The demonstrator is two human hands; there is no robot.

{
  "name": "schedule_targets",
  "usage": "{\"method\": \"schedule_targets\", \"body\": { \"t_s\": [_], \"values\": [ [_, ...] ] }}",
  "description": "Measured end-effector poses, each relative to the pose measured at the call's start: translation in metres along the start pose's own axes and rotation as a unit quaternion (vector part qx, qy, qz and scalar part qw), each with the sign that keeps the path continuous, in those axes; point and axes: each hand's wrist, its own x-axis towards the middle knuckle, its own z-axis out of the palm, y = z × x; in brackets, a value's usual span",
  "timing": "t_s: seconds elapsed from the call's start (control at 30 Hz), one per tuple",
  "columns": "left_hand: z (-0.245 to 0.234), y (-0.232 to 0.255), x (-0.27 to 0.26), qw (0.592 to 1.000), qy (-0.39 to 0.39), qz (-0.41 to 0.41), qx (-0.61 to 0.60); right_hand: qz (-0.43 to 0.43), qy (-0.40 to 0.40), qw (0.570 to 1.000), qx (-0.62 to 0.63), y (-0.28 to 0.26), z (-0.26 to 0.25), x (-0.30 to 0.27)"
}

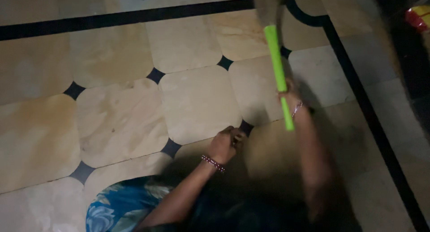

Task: The person sweeps a patterned tiled floor by hand using a handheld broom with a green handle.

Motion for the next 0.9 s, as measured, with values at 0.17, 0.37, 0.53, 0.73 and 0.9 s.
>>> {"method": "schedule_targets", "body": {
  "t_s": [0.17, 0.37, 0.53, 0.73, 0.9],
  "values": [
    [0.002, -0.003, 0.0, 0.996, 0.04, 0.07, -0.027, 0.021, 0.083, 0.982, 0.168, 0.029, 0.026, -0.093],
    [-0.01, 0.014, -0.005, 0.995, 0.049, 0.079, -0.031, 0.168, 0.086, 0.969, 0.157, 0.032, 0.036, -0.065],
    [-0.022, 0.019, -0.004, 0.995, 0.059, 0.073, -0.041, 0.149, 0.061, 0.987, 0.008, 0.016, 0.081, -0.045],
    [-0.02, 0.011, -0.001, 0.993, 0.076, 0.088, -0.021, 0.052, -0.066, 0.996, 0.02, -0.004, 0.163, -0.067],
    [-0.027, 0.007, -0.001, 0.992, 0.094, 0.083, -0.031, 0.008, -0.173, 0.944, 0.28, 0.001, 0.201, -0.108]
  ]
}}
